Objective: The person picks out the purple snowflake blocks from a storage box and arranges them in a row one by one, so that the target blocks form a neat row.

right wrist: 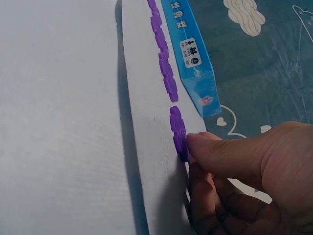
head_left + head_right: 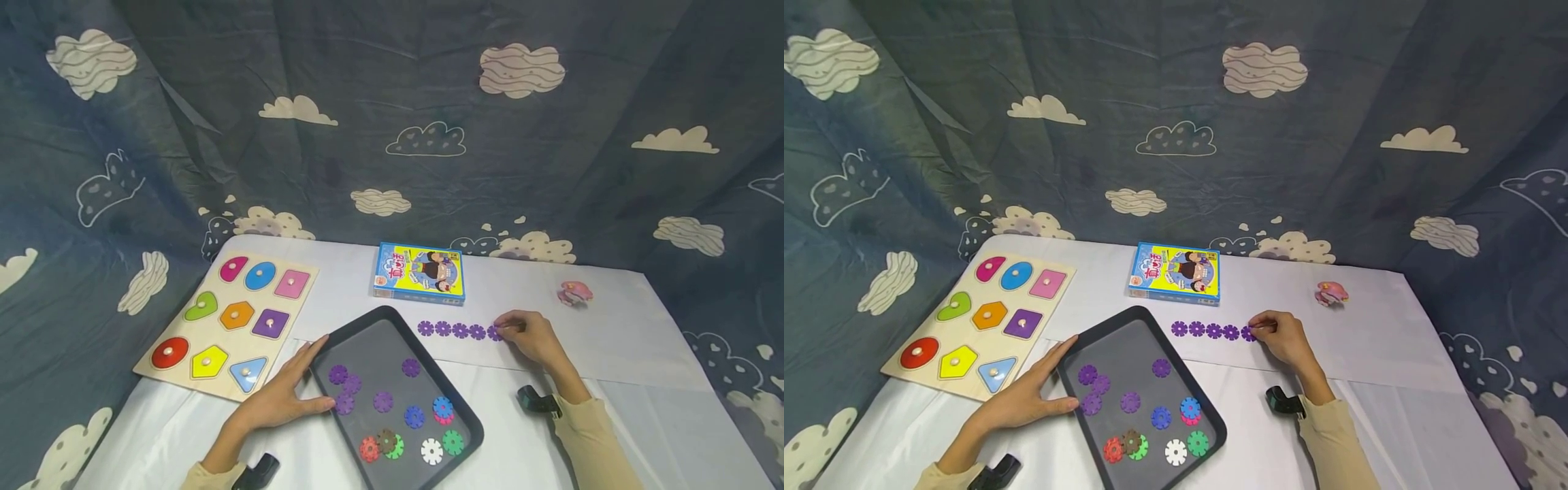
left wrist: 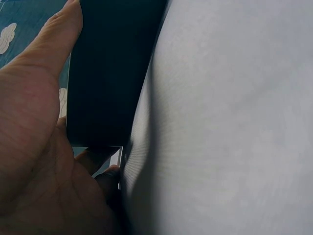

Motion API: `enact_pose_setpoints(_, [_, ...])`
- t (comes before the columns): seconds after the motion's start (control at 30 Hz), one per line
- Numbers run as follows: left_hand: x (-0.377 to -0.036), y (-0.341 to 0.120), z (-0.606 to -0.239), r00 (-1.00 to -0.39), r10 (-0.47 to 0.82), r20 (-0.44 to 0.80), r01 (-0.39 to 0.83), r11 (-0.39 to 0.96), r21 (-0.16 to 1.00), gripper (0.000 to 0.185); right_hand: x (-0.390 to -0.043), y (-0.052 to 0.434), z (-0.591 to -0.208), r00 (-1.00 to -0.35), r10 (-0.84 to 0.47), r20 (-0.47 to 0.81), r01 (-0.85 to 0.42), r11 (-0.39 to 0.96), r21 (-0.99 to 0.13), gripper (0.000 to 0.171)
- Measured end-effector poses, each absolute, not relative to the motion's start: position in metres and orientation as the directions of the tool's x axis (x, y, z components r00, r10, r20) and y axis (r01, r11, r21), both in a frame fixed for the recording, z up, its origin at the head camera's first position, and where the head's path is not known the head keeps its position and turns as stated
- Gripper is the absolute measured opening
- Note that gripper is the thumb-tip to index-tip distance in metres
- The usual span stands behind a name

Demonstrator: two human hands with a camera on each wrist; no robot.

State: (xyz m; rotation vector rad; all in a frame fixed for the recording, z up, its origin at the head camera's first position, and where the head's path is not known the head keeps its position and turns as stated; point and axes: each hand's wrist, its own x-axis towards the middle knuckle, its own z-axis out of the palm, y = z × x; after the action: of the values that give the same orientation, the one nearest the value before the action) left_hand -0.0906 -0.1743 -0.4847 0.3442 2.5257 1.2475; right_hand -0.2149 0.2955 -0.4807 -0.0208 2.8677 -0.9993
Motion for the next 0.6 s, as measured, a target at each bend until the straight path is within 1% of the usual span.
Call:
enact_pose_setpoints(0.3, [-0.09,-0.174,-0.485,-0.925,0.342,-0.165,0.077,0.593,0.801,0.105,-0.213,0.293,-0.475,-0.994,-0.061,-0.087,0.007,0.777,-0.629,0.021])
enact_pose_setpoints(0.43, [-0.09,-0.174,-0.485,-0.925,0.344,-0.164,0.078,0.593,0.802,0.105,-0.212,0.287,-0.466,-0.992,-0.1,-0.081,-0.026,0.77,-0.638,0.023])
enact_pose_setpoints(0.6, [-0.09,-0.174,-0.484,-0.927,0.342,-0.153,0.088,0.597,0.797,0.105,-0.215,0.278,-0.454,-0.983,-0.177,-0.05,-0.107,0.769,-0.63,0.022])
